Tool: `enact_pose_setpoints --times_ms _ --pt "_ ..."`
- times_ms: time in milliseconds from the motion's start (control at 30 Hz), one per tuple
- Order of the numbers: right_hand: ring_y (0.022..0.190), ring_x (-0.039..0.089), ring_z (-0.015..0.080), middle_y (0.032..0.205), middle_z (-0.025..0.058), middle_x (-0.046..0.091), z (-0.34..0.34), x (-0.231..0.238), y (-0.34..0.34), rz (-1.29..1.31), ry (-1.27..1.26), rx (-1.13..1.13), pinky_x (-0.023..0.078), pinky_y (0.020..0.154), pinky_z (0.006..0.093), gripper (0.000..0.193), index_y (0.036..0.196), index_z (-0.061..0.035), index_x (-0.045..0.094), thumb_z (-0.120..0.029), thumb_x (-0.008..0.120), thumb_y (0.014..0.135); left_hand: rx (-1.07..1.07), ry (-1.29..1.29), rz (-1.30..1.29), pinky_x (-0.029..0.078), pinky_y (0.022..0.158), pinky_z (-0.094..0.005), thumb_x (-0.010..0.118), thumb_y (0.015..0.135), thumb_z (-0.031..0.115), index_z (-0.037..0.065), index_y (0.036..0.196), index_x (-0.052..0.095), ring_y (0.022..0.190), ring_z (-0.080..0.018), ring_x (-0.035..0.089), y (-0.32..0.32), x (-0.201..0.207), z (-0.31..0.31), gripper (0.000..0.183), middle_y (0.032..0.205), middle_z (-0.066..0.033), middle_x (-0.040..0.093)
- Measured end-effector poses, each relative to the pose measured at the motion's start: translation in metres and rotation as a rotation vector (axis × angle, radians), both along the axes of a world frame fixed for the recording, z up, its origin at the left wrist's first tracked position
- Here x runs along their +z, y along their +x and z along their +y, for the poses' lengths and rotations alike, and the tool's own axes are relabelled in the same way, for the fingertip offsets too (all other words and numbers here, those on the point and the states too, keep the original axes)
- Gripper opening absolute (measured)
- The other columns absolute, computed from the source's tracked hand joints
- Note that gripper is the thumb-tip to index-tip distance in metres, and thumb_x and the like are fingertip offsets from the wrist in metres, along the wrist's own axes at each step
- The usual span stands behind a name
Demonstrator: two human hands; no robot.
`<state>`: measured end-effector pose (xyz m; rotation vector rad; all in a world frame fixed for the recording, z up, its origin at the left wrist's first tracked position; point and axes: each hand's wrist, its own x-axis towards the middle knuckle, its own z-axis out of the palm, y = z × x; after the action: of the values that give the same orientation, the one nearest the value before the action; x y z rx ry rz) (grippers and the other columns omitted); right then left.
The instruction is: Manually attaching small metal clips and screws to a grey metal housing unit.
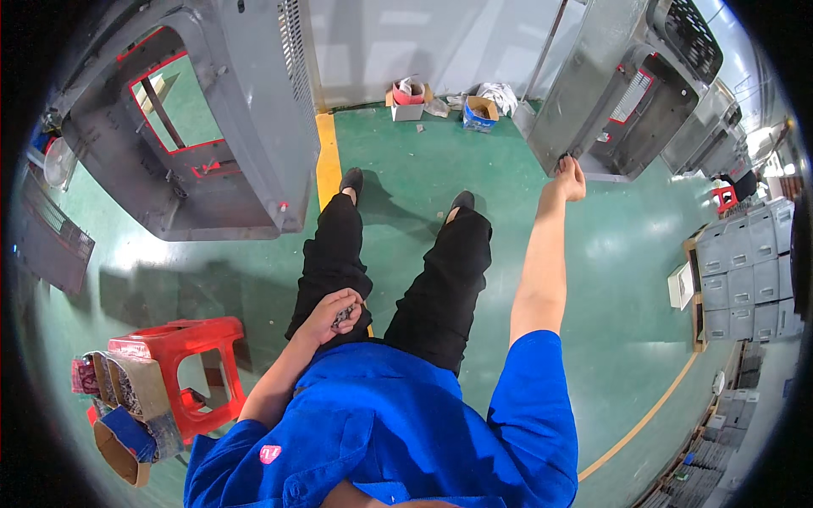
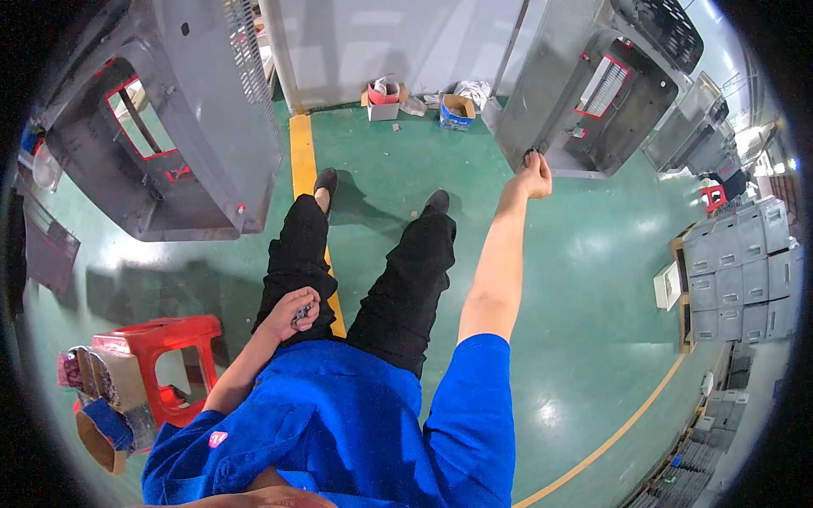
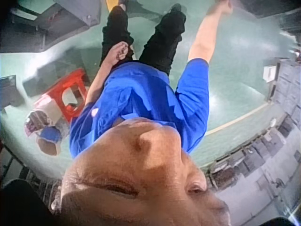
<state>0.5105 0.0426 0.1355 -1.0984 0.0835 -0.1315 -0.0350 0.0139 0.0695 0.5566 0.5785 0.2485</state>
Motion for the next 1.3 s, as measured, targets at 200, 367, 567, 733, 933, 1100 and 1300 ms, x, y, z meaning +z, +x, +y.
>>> enact_pose_setpoints --times_ms 200,367,567,733,933,1100,1300 --pt "0.069 0.065 0.0168 0.080 0.0089 0.069 0.013 -0.002 -0.006 -0.038 -0.052 0.042 0.047 0.059 0.0258 0.016 0.086 0.0025 0.068 0.003 0.072 0.071 0.002 -0.008 0.000 0.028 0.039 -0.0192 0.047 0.096 0.019 0.005 0.094 0.052 0.045 -0.0067 0.037 0.003 0.001 -0.001 0.015 0.068 -0.0033 0.048" --pt "0.067 0.066 0.0166 0.075 0.0088 0.068 0.035 0.003 -0.016 -0.016 -0.087 -0.021 0.045 0.053 0.0252 0.014 0.082 0.0021 0.068 0.004 0.074 0.070 -0.002 -0.004 -0.004 0.028 0.039 -0.0189 0.048 0.096 0.019 0.005 0.093 0.052 0.046 -0.0063 0.037 0.003 0.000 0.001 0.015 0.066 -0.0028 0.047" --pt "0.062 0.063 0.0179 0.073 0.0130 0.067 0.068 0.004 -0.027 0.089 0.051 -0.014 0.052 0.056 0.0263 0.012 0.080 0.0066 0.068 0.002 0.074 0.072 -0.019 0.021 0.053 0.029 0.039 -0.0189 0.048 0.097 0.021 0.005 0.088 0.053 0.045 -0.0059 0.038 0.000 0.003 0.000 0.019 0.065 -0.0023 0.048" --pt "0.051 0.053 0.0106 0.069 0.0055 0.063 0.074 -0.021 -0.024 -0.075 0.151 0.171 0.036 0.041 0.0222 0.019 0.080 -0.0014 0.063 -0.014 0.077 0.075 -0.056 0.101 0.029 0.028 0.039 -0.0206 0.043 0.099 0.028 0.006 0.075 0.050 0.044 -0.0069 0.036 0.004 0.000 0.004 0.033 0.061 -0.0021 0.045" --pt "0.063 0.058 0.0085 0.079 0.0029 0.068 0.038 -0.010 -0.240 -0.150 -0.257 1.398 0.047 0.058 0.0237 0.008 0.087 -0.0062 0.068 -0.007 0.065 0.079 0.111 0.037 -0.063 0.026 0.038 -0.0223 0.035 0.100 0.038 0.008 0.066 0.045 0.043 -0.0093 0.032 -0.005 -0.002 -0.002 0.047 0.056 -0.0017 0.039" --pt "0.067 0.063 0.0108 0.075 0.0062 0.067 -0.030 0.000 -0.357 -0.841 -0.572 1.894 0.050 0.063 0.0258 0.014 0.083 -0.0022 0.067 -0.010 0.074 0.073 0.203 -0.078 -0.170 0.025 0.038 -0.0231 0.034 0.099 0.044 0.010 0.066 0.044 0.042 -0.0101 0.032 -0.009 -0.010 0.000 0.048 0.056 -0.0003 0.037" --pt "0.062 0.063 0.0138 0.069 0.0070 0.065 -0.046 -0.016 -0.377 -0.698 -0.663 1.798 0.049 0.057 0.0276 0.012 0.079 -0.0011 0.065 -0.008 0.073 0.073 0.189 -0.005 -0.127 0.027 0.039 -0.0231 0.035 0.098 0.047 0.011 0.069 0.045 0.042 -0.0102 0.035 -0.007 -0.009 -0.001 0.048 0.056 -0.0012 0.040"
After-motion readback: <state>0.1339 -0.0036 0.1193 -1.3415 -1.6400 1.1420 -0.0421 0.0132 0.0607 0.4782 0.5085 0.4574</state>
